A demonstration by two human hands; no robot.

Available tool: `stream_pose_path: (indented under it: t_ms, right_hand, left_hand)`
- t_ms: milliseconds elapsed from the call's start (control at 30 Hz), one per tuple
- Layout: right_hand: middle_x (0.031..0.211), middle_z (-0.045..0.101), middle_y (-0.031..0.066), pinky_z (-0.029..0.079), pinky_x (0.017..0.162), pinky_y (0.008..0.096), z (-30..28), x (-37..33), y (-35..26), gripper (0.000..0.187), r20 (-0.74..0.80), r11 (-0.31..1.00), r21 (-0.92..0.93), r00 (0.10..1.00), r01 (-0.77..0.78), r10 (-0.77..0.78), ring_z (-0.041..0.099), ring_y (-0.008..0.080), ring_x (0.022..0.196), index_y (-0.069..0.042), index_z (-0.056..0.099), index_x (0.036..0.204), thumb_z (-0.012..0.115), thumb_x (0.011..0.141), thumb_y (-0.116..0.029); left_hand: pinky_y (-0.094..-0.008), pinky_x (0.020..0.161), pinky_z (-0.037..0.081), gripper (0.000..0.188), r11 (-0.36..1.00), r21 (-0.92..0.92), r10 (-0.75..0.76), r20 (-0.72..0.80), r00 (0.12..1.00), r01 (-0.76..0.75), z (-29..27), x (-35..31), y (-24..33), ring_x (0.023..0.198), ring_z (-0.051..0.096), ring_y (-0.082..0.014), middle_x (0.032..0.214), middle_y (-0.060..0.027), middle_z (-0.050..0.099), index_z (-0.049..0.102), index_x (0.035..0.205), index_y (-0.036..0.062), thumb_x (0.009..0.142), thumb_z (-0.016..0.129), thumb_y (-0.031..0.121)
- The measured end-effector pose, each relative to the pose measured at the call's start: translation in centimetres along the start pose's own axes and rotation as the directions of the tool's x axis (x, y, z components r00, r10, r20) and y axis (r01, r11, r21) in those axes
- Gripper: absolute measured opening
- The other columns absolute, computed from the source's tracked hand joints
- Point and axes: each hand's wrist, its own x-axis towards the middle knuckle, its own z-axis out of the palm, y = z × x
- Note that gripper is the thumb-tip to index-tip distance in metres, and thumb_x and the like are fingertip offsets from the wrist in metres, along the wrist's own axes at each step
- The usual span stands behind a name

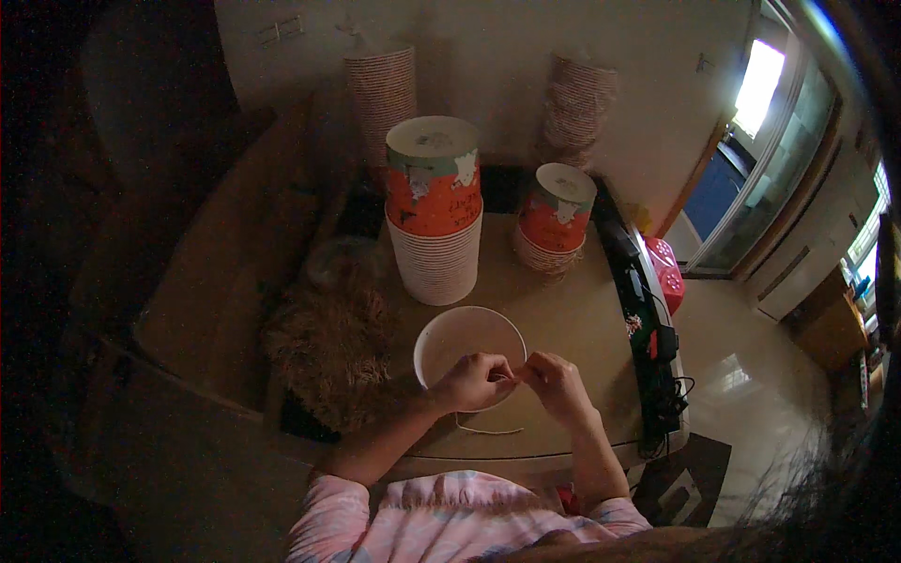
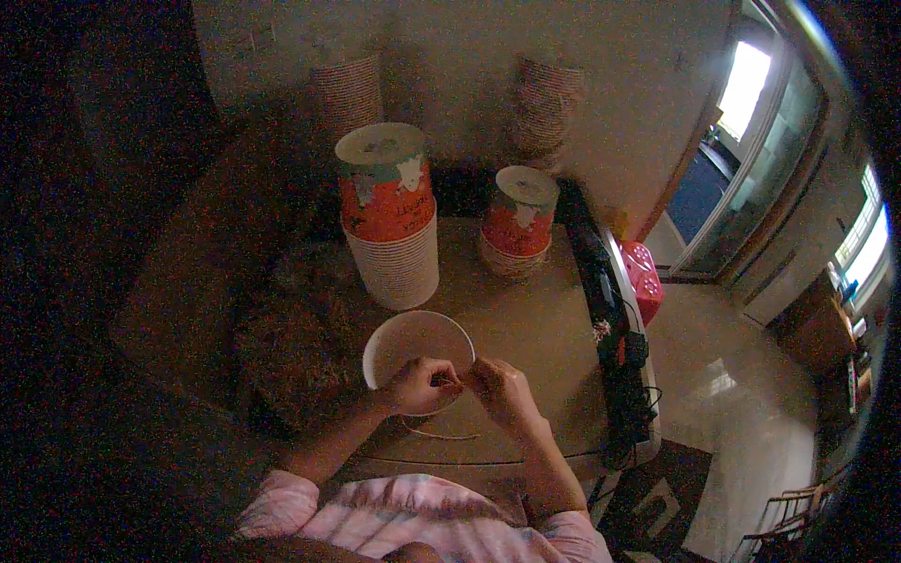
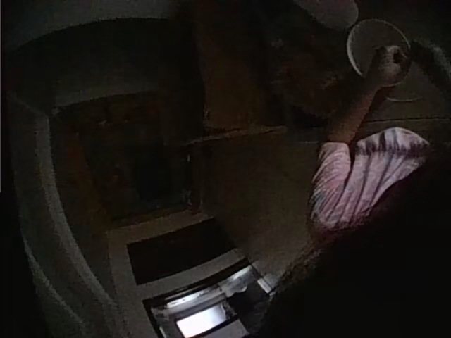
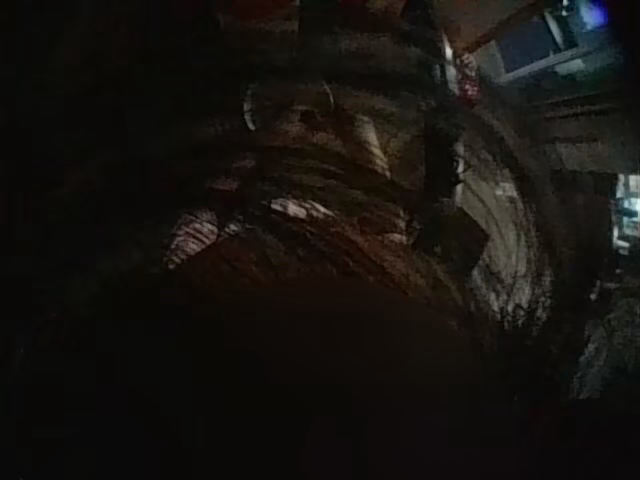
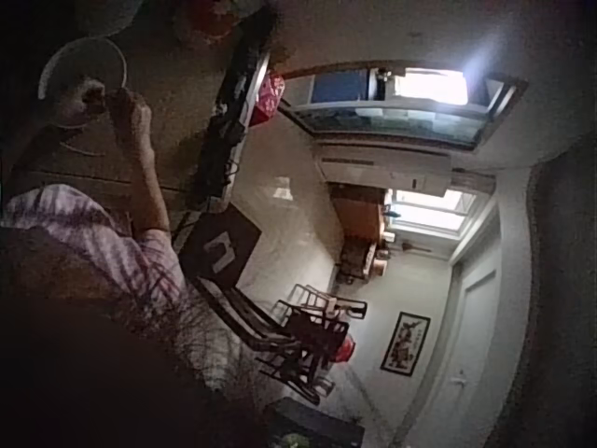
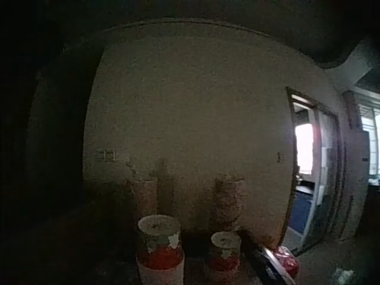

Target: Tying decorative strings into pre-made holes on the rims of paper buckets for packaging.

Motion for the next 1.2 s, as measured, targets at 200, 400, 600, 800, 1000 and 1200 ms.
stream_pose_path:
  t_ms: [200,400,600,800,1000,1200]
  right_hand:
    - [0.076,0.059,0.0088,0.047,0.063,0.0291,0.3,-0.2,1.4,0.007,-0.03,0.996,0.062,0.998,0.061,-0.059,0.058,0.022,0.068,-0.002,0.063,0.083,0.063,0.076,-0.004]
    - [0.086,0.062,0.0094,0.05,0.067,0.0331,-0.6,0.1,0.2,0.01,-0.04,0.997,0.065,0.999,0.028,-0.025,0.061,0.0264,0.08,-0.005,0.062,0.085,0.062,0.075,-0.004]
    - [0.08,0.061,0.0096,0.049,0.066,0.0298,-0.1,-0.2,2.3,0.01,0.024,0.996,0.017,0.996,0.084,-0.084,0.06,0.0223,0.074,-0.003,0.063,0.086,0.062,0.077,-0.007]
    - [0.08,0.061,0.0093,0.049,0.066,0.0304,-0.2,-0.1,1.2,0.007,-0.018,0.997,0.061,0.999,0.037,-0.036,0.06,0.0232,0.073,-0.003,0.063,0.084,0.061,0.077,-0.006]
    - [0.083,0.062,0.0092,0.049,0.065,0.0335,-0.5,-0.1,0.8,0.006,-0.006,0.996,0.094,1.0,-0.009,0.01,0.061,0.0268,0.076,-0.006,0.062,0.082,0.062,0.077,-0.007]
    - [0.077,0.061,0.0085,0.049,0.056,0.0281,-0.2,-0.3,0.1,0.006,-0.191,0.999,0.033,0.981,-0.026,0.031,0.06,0.0203,0.065,-0.005,0.062,0.081,0.063,0.075,-0.003]
  left_hand:
    - [-0.0301,0.065,0.047,0.026,0.998,-0.043,0.041,-0.011,0.999,-0.041,0.2,0.0,-0.3,0.071,0.061,-0.0155,0.076,-0.008,0.064,0.06,0.082,0.0029,0.081,0.062,0.029]
    - [-0.0304,0.065,0.047,0.034,0.998,-0.056,-0.016,0.02,1.0,0.017,-0.2,0.0,0.4,0.072,0.062,-0.0159,0.076,-0.0087,0.064,0.06,0.083,0.0026,0.081,0.061,0.036]
    - [-0.0303,0.066,0.046,0.031,0.998,-0.057,-0.004,0.015,1.0,0.004,0.1,0.1,0.0,0.072,0.061,-0.0154,0.078,-0.0081,0.064,0.059,0.084,0.0027,0.082,0.061,0.034]
    - [-0.0294,0.068,0.046,0.029,0.994,-0.076,-0.069,0.035,0.997,0.072,0.0,0.0,0.2,0.074,0.059,-0.0133,0.08,-0.0067,0.064,0.059,0.085,0.0019,0.082,0.062,0.031]
    - [-0.0286,0.069,0.046,0.027,0.991,-0.084,-0.101,0.052,0.994,0.105,-0.3,0.0,0.6,0.075,0.058,-0.0121,0.079,-0.0059,0.063,0.059,0.085,0.0019,0.082,0.061,0.029]
    - [-0.0288,0.068,0.046,0.024,0.984,-0.058,-0.16,0.114,0.98,0.167,-0.2,0.2,-0.5,0.073,0.057,-0.0125,0.079,-0.0059,0.062,0.06,0.086,0.0009,0.088,0.054,0.024]
